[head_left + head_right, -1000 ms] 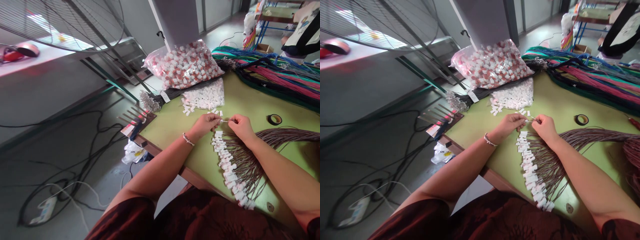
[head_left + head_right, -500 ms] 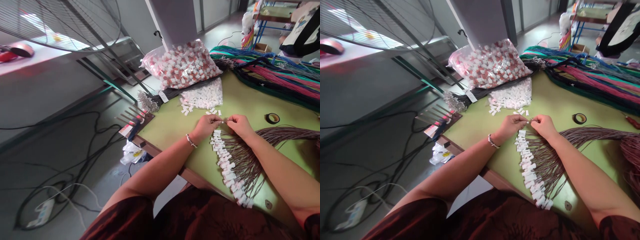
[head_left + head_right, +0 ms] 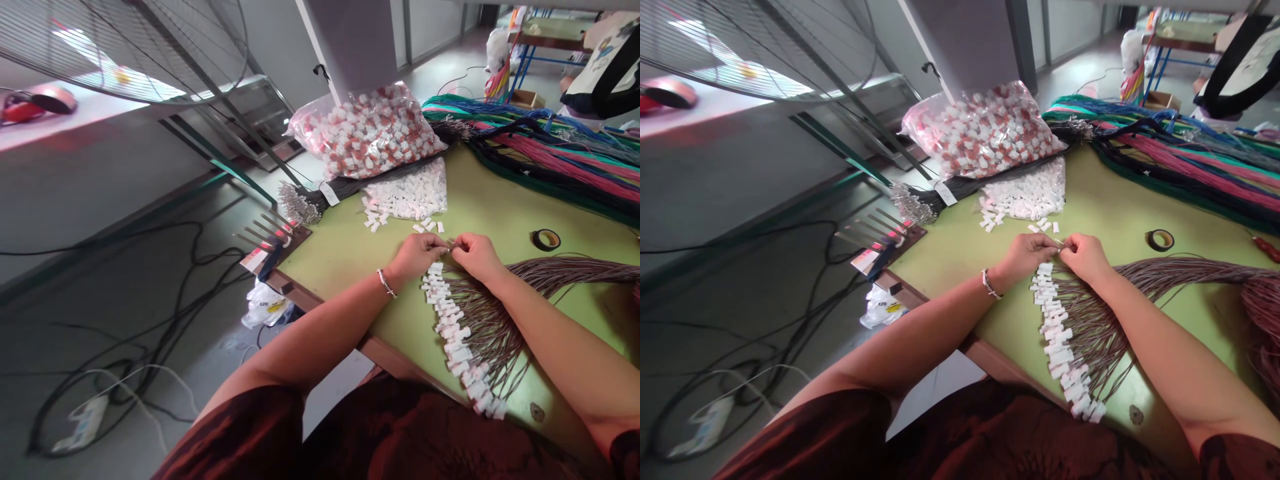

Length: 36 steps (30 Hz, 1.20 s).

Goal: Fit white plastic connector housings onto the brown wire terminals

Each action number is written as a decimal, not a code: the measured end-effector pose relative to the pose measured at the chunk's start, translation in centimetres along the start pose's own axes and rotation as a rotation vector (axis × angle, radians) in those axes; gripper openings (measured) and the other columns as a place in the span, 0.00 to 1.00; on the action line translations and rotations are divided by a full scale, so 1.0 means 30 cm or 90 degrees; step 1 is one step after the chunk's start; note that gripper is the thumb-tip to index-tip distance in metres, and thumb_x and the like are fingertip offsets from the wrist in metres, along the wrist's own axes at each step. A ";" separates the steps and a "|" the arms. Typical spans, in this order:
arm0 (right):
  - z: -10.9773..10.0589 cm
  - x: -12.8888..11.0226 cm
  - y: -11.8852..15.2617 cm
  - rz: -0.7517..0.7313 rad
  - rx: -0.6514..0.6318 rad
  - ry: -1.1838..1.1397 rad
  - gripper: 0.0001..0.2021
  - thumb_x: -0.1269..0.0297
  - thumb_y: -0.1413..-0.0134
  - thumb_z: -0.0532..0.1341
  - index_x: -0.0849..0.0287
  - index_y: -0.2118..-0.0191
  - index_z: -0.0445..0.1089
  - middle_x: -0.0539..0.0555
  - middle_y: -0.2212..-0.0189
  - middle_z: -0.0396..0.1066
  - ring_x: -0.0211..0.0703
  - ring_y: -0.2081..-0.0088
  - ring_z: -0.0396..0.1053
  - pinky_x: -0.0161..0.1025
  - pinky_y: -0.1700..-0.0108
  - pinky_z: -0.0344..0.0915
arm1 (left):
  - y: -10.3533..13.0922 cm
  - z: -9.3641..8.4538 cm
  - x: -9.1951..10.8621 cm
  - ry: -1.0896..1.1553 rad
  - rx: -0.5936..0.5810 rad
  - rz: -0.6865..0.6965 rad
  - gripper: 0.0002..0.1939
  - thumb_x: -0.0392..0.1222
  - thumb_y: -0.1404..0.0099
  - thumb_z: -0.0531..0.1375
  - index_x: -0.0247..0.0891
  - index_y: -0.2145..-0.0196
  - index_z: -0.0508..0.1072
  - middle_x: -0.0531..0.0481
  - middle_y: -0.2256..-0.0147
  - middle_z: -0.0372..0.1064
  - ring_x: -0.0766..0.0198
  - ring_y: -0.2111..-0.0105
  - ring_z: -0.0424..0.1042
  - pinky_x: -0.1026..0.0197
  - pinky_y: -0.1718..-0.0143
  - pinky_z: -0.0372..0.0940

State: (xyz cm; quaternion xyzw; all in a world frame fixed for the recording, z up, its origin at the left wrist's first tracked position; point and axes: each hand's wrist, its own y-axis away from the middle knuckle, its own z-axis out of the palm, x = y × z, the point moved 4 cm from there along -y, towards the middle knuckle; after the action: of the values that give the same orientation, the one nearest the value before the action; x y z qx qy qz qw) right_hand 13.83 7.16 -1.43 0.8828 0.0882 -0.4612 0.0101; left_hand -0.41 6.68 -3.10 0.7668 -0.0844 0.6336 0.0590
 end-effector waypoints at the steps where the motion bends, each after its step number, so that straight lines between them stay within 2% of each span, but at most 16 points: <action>1: 0.000 -0.003 0.001 0.003 -0.004 -0.007 0.06 0.63 0.64 0.56 0.60 0.81 0.64 0.46 0.86 0.60 0.33 0.82 0.53 0.33 0.78 0.50 | 0.001 -0.001 -0.001 0.012 0.005 -0.006 0.03 0.34 0.46 0.60 0.32 0.74 0.74 0.53 0.79 0.67 0.72 0.79 0.62 0.68 0.76 0.58; 8: -0.003 0.006 0.004 0.036 0.012 -0.070 0.07 0.63 0.65 0.55 0.61 0.81 0.65 0.45 0.86 0.57 0.32 0.81 0.51 0.33 0.79 0.48 | -0.007 -0.008 0.000 0.101 0.034 -0.018 0.03 0.33 0.47 0.61 0.31 0.72 0.73 0.54 0.79 0.67 0.73 0.80 0.64 0.68 0.75 0.62; 17: -0.004 0.020 0.005 0.067 0.009 -0.117 0.07 0.63 0.64 0.56 0.61 0.80 0.66 0.45 0.85 0.58 0.32 0.81 0.51 0.32 0.79 0.48 | -0.009 -0.014 0.000 0.137 0.039 -0.017 0.03 0.32 0.50 0.62 0.32 0.73 0.74 0.54 0.80 0.68 0.73 0.79 0.64 0.67 0.74 0.61; 22: 0.002 0.012 0.008 0.025 0.001 -0.094 0.06 0.64 0.63 0.56 0.60 0.81 0.64 0.45 0.86 0.57 0.31 0.82 0.50 0.32 0.79 0.47 | -0.009 -0.007 -0.003 0.127 0.042 -0.016 0.02 0.31 0.52 0.64 0.32 0.77 0.74 0.53 0.80 0.69 0.72 0.79 0.64 0.68 0.75 0.61; 28: 0.008 0.007 0.010 -0.013 0.006 -0.048 0.07 0.63 0.62 0.55 0.60 0.82 0.62 0.45 0.86 0.55 0.32 0.81 0.50 0.32 0.78 0.48 | -0.009 0.008 0.013 0.131 0.047 -0.006 0.02 0.33 0.51 0.64 0.31 0.76 0.74 0.51 0.78 0.71 0.70 0.77 0.67 0.66 0.72 0.65; 31: 0.005 0.004 0.011 -0.030 0.025 0.005 0.07 0.64 0.59 0.55 0.60 0.80 0.63 0.46 0.86 0.58 0.33 0.80 0.53 0.32 0.77 0.51 | -0.009 0.001 0.015 0.107 0.052 0.000 0.03 0.34 0.50 0.64 0.31 0.75 0.74 0.51 0.77 0.72 0.70 0.77 0.67 0.66 0.73 0.65; 33: -0.003 -0.005 0.012 -0.078 0.049 0.071 0.06 0.65 0.57 0.56 0.60 0.75 0.67 0.49 0.82 0.64 0.35 0.78 0.58 0.33 0.74 0.55 | -0.008 -0.009 0.011 0.106 0.050 -0.018 0.04 0.34 0.49 0.64 0.31 0.75 0.73 0.52 0.79 0.70 0.71 0.78 0.67 0.67 0.74 0.65; 36: -0.011 -0.038 0.023 -0.223 0.056 0.212 0.07 0.68 0.53 0.55 0.60 0.68 0.69 0.54 0.72 0.70 0.40 0.71 0.64 0.35 0.67 0.58 | -0.005 -0.022 0.009 0.121 0.022 -0.054 0.04 0.34 0.46 0.63 0.31 0.74 0.72 0.53 0.81 0.69 0.72 0.81 0.67 0.67 0.76 0.65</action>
State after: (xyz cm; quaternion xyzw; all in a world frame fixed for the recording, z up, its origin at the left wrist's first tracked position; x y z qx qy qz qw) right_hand 13.57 6.36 -0.37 0.9174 0.2204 -0.3078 -0.1229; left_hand -0.95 6.96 -2.71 0.7068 -0.0348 0.7019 0.0804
